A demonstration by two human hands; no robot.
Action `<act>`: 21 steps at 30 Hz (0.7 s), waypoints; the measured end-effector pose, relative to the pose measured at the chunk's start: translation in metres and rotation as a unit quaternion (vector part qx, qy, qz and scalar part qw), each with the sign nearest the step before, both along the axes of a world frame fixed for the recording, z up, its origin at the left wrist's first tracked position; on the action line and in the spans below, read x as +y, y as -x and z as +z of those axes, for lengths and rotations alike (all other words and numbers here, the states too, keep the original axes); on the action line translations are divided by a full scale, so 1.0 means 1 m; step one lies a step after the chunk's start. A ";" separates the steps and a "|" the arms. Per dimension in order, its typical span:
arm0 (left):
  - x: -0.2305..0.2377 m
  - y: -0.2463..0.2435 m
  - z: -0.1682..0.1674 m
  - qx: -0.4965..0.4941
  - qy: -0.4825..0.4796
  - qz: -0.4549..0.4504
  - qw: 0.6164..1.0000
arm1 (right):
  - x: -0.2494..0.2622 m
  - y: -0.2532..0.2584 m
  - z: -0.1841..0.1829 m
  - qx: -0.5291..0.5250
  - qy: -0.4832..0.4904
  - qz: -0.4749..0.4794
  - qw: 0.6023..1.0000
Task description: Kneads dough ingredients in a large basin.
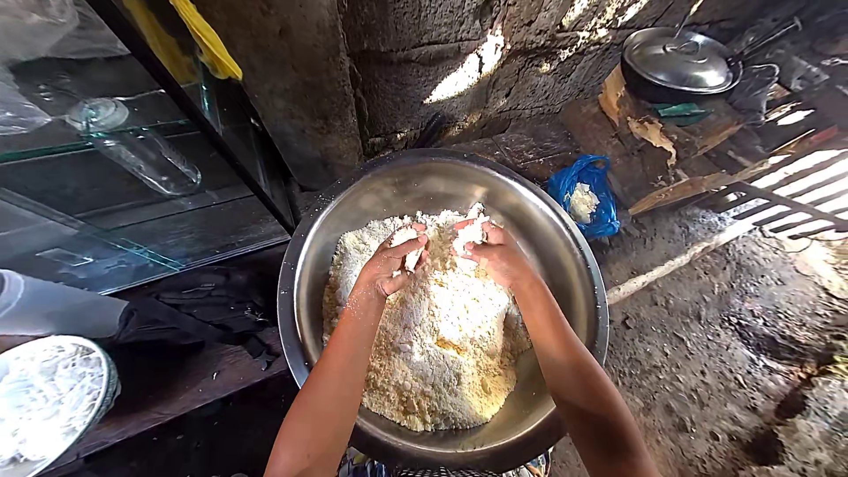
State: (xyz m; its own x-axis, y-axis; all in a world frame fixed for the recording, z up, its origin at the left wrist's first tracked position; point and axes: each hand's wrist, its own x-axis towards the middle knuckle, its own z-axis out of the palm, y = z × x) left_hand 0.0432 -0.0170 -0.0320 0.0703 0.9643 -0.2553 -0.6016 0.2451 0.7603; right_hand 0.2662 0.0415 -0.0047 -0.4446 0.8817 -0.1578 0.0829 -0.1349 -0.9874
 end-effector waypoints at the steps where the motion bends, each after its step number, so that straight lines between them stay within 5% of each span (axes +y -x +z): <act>1: 0.001 -0.002 0.000 0.014 0.013 0.019 1.000 | 0.000 -0.001 0.000 -0.019 -0.013 0.001 1.000; 9: 0.009 0.001 -0.011 -0.032 0.016 0.107 0.994 | -0.014 0.004 0.004 -0.191 -0.033 -0.013 0.981; 15: 0.016 0.000 -0.012 -0.004 0.002 0.081 0.997 | -0.028 0.004 -0.015 -0.345 -0.156 0.021 0.925; 21: 0.011 -0.011 -0.011 0.006 0.049 0.044 0.998 | -0.075 -0.002 -0.034 -0.351 -0.336 0.139 0.863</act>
State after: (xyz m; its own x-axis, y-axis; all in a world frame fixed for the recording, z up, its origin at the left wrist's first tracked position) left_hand 0.0538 -0.0065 -0.0434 -0.0182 0.9369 -0.3490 -0.6148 0.2648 0.7429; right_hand 0.2684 -0.0334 -0.0389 -0.6570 0.7533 0.0306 0.6297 0.5706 -0.5272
